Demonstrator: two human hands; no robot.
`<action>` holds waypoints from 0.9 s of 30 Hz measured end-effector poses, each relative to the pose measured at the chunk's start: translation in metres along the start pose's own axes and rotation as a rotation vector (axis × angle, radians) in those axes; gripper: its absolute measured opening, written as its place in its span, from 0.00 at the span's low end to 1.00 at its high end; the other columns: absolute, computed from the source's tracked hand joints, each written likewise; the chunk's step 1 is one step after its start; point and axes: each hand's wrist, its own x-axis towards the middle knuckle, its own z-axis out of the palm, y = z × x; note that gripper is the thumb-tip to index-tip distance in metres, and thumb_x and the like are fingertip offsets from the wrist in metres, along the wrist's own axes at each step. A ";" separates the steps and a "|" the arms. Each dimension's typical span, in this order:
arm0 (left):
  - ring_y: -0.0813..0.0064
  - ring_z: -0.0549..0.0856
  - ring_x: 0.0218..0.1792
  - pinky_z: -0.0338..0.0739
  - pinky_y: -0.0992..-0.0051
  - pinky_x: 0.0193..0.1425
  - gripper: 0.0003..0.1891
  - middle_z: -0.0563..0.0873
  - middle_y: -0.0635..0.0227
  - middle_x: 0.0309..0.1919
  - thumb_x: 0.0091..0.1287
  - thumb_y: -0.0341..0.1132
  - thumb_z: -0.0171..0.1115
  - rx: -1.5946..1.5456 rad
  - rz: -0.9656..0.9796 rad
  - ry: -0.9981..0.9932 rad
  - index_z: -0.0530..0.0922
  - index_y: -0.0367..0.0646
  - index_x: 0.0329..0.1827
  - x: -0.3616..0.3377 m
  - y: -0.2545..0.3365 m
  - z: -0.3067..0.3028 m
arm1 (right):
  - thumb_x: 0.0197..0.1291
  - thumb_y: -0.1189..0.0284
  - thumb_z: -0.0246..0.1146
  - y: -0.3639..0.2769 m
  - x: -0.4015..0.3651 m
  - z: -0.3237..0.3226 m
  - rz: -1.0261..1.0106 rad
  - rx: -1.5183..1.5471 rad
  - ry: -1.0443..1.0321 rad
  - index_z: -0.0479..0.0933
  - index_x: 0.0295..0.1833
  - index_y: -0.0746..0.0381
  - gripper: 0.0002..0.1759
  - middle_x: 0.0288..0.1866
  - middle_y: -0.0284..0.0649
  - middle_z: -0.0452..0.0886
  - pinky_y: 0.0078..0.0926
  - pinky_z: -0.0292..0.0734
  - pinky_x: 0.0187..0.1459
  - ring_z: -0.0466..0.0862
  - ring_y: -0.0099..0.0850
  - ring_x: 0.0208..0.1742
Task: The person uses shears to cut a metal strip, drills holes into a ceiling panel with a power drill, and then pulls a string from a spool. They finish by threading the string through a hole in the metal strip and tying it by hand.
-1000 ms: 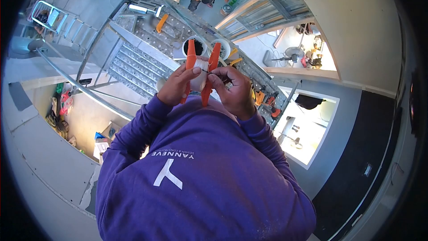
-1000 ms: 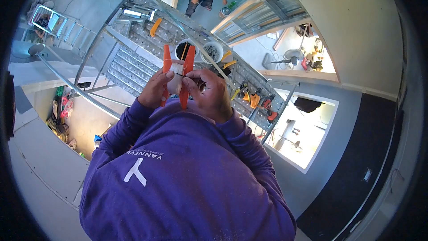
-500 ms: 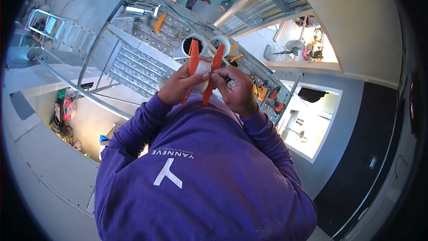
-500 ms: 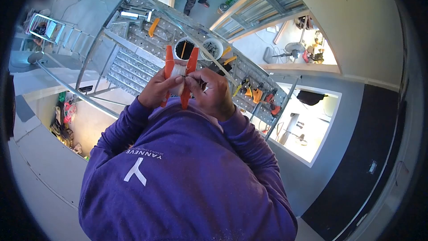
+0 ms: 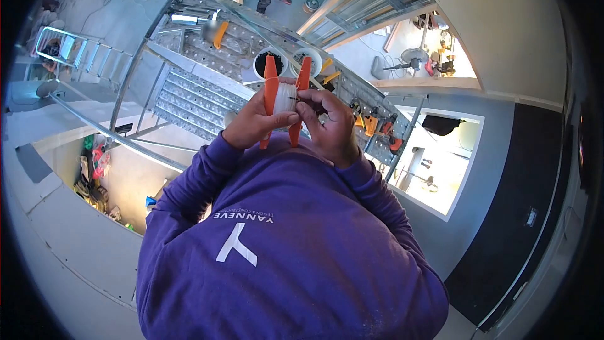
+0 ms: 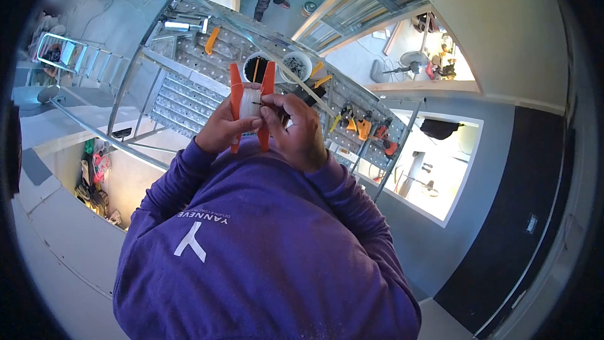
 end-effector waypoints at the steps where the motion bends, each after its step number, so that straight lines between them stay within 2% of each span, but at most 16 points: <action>1: 0.72 0.82 0.57 0.77 0.70 0.64 0.35 0.79 0.66 0.56 0.68 0.30 0.69 0.008 -0.003 -0.004 0.60 0.42 0.76 0.000 0.000 -0.001 | 0.65 0.76 0.68 0.000 0.000 -0.001 0.012 -0.008 -0.004 0.81 0.48 0.66 0.08 0.38 0.43 0.85 0.26 0.80 0.36 0.87 0.30 0.35; 10: 0.75 0.82 0.55 0.77 0.71 0.62 0.32 0.81 0.66 0.54 0.70 0.30 0.67 0.000 0.012 -0.010 0.62 0.40 0.75 0.005 -0.001 -0.001 | 0.68 0.73 0.67 0.002 -0.004 -0.001 0.030 -0.025 0.035 0.81 0.46 0.67 0.08 0.33 0.42 0.85 0.25 0.80 0.33 0.86 0.27 0.31; 22: 0.75 0.82 0.56 0.78 0.72 0.61 0.29 0.80 0.66 0.55 0.71 0.28 0.67 -0.036 0.033 0.007 0.64 0.40 0.72 0.003 -0.002 -0.005 | 0.66 0.75 0.67 -0.002 0.002 0.001 0.035 -0.009 0.000 0.81 0.47 0.67 0.08 0.37 0.43 0.85 0.25 0.80 0.35 0.86 0.27 0.33; 25: 0.74 0.82 0.56 0.78 0.71 0.61 0.29 0.80 0.65 0.55 0.72 0.29 0.66 -0.038 0.057 0.025 0.64 0.40 0.73 0.006 0.000 -0.007 | 0.66 0.76 0.67 0.003 0.001 0.002 0.013 -0.031 -0.011 0.81 0.49 0.67 0.09 0.39 0.42 0.85 0.25 0.80 0.34 0.86 0.27 0.33; 27: 0.74 0.82 0.56 0.78 0.71 0.61 0.29 0.81 0.65 0.55 0.72 0.31 0.65 -0.052 0.053 0.050 0.63 0.40 0.73 0.005 0.005 -0.006 | 0.64 0.73 0.70 -0.001 0.003 -0.003 0.049 -0.004 -0.029 0.77 0.58 0.66 0.19 0.42 0.42 0.85 0.28 0.81 0.38 0.86 0.29 0.38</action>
